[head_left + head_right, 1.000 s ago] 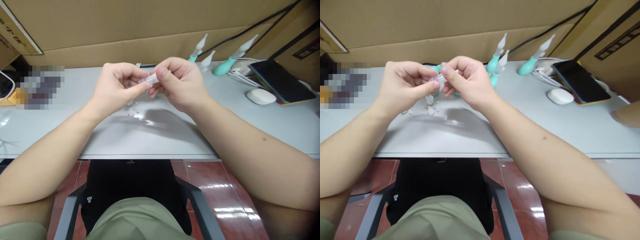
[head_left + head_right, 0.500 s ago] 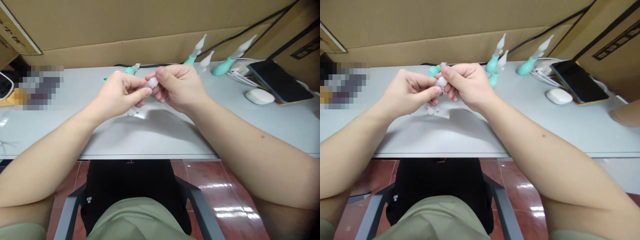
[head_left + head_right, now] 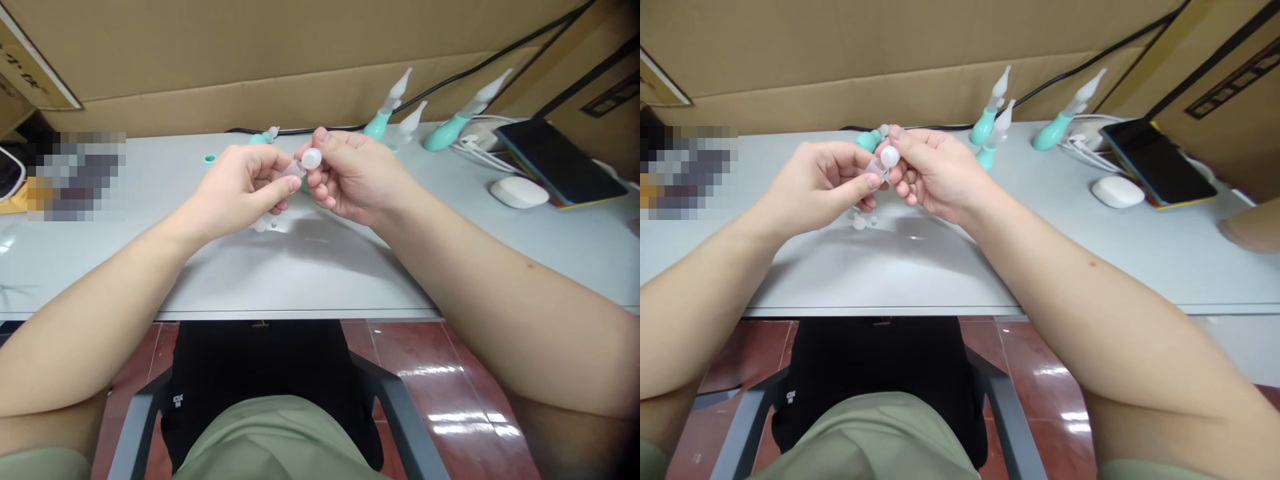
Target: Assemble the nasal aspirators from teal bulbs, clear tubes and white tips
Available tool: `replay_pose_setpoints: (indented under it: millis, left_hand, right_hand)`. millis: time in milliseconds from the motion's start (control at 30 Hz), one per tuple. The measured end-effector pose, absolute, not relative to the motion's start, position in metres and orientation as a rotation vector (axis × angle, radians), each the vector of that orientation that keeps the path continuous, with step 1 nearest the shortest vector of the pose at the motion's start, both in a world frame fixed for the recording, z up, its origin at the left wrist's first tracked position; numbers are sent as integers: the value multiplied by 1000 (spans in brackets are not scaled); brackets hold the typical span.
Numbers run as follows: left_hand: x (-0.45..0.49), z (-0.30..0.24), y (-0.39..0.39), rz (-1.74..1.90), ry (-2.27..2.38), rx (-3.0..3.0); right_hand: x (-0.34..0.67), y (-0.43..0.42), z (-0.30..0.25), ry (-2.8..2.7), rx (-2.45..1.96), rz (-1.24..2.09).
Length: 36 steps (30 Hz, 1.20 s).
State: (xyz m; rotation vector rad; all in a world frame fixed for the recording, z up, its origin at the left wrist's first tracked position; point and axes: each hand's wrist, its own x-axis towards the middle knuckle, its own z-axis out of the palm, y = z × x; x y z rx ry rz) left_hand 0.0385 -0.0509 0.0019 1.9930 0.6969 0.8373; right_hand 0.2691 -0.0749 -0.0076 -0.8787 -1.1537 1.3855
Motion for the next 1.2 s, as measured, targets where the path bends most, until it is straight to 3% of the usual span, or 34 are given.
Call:
replay_pose_setpoints:
  millis: [600,800,1033,1200]
  left_hand:
    - [38,-5,-49,913,689,1884]
    - [39,-1,-48,937,718,1876]
    - [38,1,-47,928,698,1877]
    - [38,1,-46,935,691,1901]
  right_hand:
    - [279,-76,-4,-1178,-777,1534]
    - [281,-86,4,-1245,-708,1417]
    - [315,-96,32,-1696,-900,1291]
    - [326,-98,39,-2057,-1297,1255]
